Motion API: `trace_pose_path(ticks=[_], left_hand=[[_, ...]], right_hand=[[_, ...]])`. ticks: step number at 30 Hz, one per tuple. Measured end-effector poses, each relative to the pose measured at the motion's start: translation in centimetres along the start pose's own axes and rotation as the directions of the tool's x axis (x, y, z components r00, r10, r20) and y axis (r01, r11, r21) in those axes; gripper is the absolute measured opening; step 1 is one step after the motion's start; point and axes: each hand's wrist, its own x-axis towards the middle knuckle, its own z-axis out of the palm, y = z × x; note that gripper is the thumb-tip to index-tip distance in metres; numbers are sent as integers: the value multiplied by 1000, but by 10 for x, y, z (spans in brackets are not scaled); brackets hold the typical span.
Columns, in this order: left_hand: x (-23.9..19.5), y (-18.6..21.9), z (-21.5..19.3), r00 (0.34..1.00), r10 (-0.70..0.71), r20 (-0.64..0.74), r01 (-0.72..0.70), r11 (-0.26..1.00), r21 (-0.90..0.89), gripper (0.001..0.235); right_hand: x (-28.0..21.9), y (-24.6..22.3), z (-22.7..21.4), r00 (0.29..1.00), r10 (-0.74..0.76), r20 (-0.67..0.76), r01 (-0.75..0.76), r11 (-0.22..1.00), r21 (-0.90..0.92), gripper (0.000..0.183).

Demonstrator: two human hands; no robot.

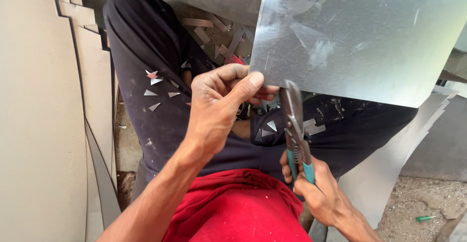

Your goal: The person uses snips to cut notches and shapes into pieces of sheet metal while sitting on the floor.

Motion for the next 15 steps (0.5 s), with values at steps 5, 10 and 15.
trace_pose_path(ticks=[5,10,15], left_hand=[[-2,7,10,999,-32,2,32,999,-12,20],[-6,5,18,998,-51,40,50,999,14,20],[-6,0,18,997,-43,65,42,999,17,21]], right_hand=[[-18,-3,13,997,77,-17,-72,974,214,61],[-30,4,9,999,26,-25,-21,980,197,54],[-22,8,-13,996,-86,6,86,996,-16,49]])
